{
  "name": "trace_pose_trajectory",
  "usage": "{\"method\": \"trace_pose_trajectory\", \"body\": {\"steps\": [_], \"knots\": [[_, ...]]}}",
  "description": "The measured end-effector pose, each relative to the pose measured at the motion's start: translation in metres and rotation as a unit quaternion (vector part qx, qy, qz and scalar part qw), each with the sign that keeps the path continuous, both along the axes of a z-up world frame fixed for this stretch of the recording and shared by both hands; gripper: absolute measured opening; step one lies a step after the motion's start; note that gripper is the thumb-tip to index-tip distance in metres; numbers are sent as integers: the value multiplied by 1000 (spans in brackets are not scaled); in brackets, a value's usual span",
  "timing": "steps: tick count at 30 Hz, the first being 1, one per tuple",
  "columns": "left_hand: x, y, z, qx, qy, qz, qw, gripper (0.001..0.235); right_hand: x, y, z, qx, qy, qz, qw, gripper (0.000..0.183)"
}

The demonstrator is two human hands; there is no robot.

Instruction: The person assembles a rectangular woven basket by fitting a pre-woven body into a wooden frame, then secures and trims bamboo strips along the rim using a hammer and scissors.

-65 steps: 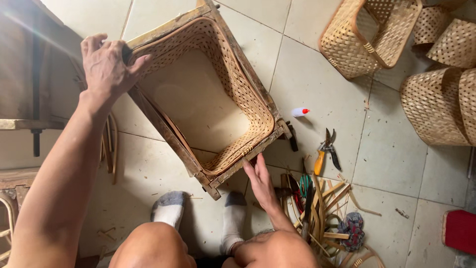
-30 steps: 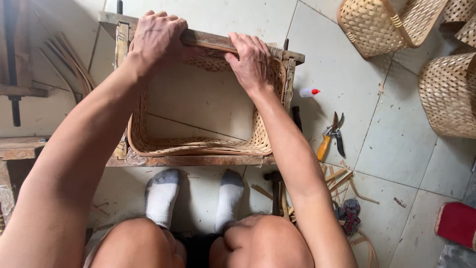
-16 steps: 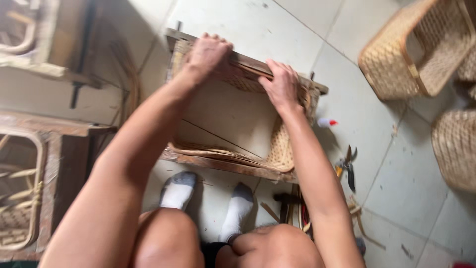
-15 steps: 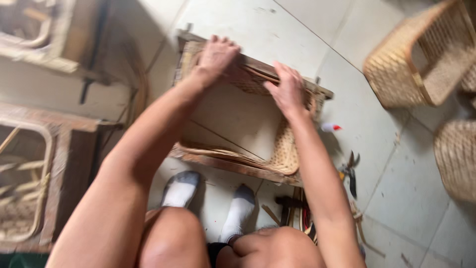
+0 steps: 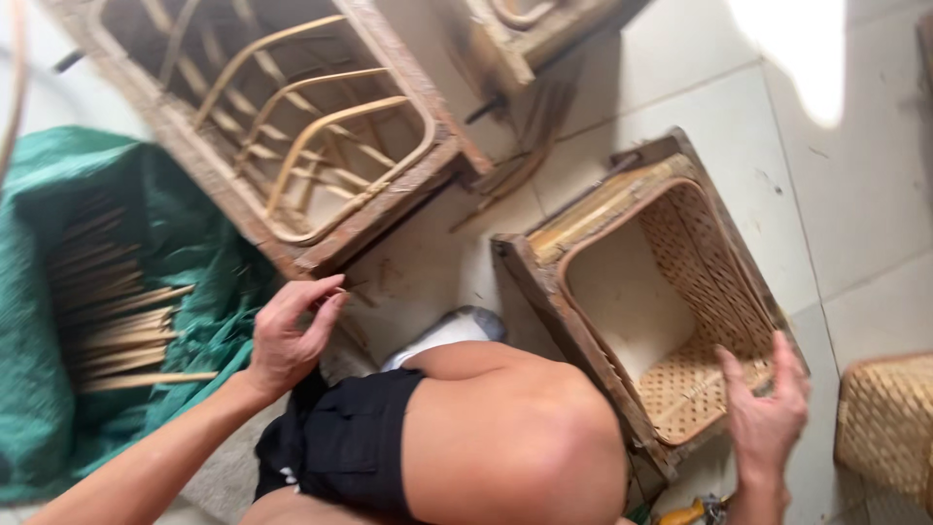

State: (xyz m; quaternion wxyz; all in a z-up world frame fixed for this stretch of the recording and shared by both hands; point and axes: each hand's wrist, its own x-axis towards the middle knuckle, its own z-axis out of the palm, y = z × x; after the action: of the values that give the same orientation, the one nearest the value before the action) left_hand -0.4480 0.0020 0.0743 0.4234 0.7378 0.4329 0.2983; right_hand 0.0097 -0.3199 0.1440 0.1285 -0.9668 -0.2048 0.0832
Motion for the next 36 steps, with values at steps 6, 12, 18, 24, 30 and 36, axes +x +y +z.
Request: {"method": "trace_pose_trajectory", "body": {"steps": [6,12,18,24,30,36], "knots": [[-34,6,-27,137,-13,7,990,37,-4,13,19,-33,-159,234,959,76],[-33,77,-6,219,1,119,968,28,-41,4,22,4,-108,154,982,80],[76,74,24,216,-112,-56,968,37,-60,-41,-5,58,-51,-9,997,70],[257,22,37,143,-136,-308,931,39,-79,-62,4,20,-66,-59,996,71],[288,-25,-11,280,-67,-515,807,64,-77,-103,9,49,-55,-113,991,69],[275,-31,-56,314,22,-542,779,61,-66,-92,-25,103,-83,-60,989,59]]}}
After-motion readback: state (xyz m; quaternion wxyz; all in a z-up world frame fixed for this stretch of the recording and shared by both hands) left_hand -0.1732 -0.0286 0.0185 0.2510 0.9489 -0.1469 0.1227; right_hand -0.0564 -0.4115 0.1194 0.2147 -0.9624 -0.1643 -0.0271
